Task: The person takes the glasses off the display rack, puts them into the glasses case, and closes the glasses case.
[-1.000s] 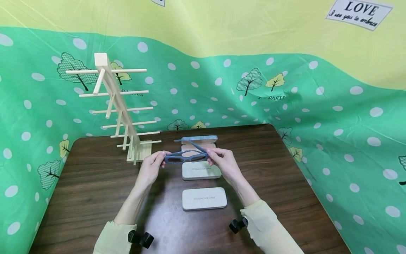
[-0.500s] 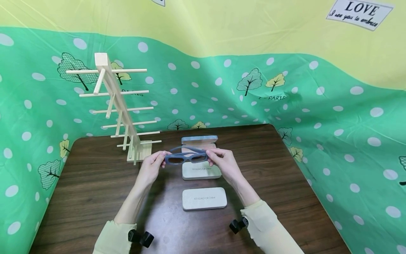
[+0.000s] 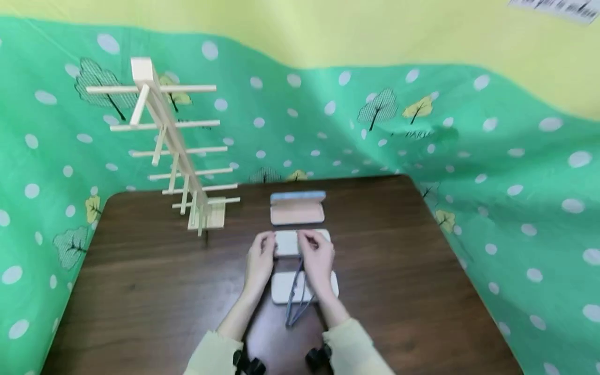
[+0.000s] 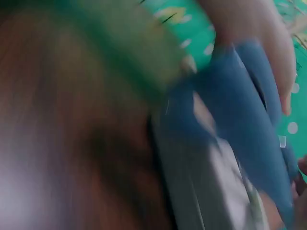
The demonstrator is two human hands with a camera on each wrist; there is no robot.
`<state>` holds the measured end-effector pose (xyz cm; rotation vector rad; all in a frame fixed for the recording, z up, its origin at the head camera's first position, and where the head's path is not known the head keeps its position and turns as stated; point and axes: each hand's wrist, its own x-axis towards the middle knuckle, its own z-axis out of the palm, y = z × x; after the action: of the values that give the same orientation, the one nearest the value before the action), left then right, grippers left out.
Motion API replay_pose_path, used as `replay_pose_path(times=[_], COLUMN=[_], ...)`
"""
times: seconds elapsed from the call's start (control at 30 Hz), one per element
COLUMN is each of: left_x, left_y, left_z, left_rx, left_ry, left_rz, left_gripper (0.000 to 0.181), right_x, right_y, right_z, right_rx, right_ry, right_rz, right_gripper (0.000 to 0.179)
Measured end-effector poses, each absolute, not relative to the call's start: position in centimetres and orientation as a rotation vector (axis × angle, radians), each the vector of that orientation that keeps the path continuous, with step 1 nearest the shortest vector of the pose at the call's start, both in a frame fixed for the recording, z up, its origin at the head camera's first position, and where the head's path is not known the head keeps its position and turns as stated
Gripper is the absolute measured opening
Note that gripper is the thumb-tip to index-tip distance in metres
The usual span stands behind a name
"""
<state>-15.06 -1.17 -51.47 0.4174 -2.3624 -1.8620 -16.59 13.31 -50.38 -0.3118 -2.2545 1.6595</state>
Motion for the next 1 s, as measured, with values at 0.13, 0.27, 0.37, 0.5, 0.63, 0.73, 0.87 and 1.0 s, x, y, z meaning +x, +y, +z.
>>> replay_pose_path(times=[0.13,0.27,0.37,0.5,0.63,0.73,0.87,1.0], left_x=[-14.0,-12.8,-11.3,-8.8,-7.0,-6.3,-4.9,-3.0], left_y=[-1.1,-0.3,0.7,2.3,3.7,4.1,4.6,5.3], left_z=[-50.1,-49.6,-49.4,-49.1,-49.5,-50.3,-51.6,-53.0], left_rx=[0.087,-0.262,-0.539,-0.85,-0.97,-0.963,-0.98,-1.075], left_ry=[-2.59,-2.765,-2.889,-2.953,-2.918,-2.879,-2.797,-2.724], left_rz=[-1.734,-1.617,-1.344,-0.911,-0.641,-0.564,-0.519,-0.42], left_gripper=[0.032,0.051,0.066,0.086,0.097,0.101,0.099,0.086], right_x=[-14.9,-13.2,-11.9,-10.6,-10.3,-10.3,-10.1,-10.2], right_y=[16.3,19.3,20.4,20.5,20.4,20.4,20.8,21.1], right_z=[-47.7,-46.8,-47.9,-49.5,-50.6,-50.9,-51.5,-52.0], right_rx=[-0.142,-0.093,-0.079,-0.065,-0.083,-0.095,-0.115,-0.144], right_ry=[-2.354,-2.457,-2.612,-2.735,-2.714,-2.69,-2.697,-2.696], right_rz=[1.519,1.381,1.294,1.333,1.432,1.506,1.564,1.571], right_gripper=[0.011,0.01,0.009,0.012,0.015,0.016,0.016,0.015])
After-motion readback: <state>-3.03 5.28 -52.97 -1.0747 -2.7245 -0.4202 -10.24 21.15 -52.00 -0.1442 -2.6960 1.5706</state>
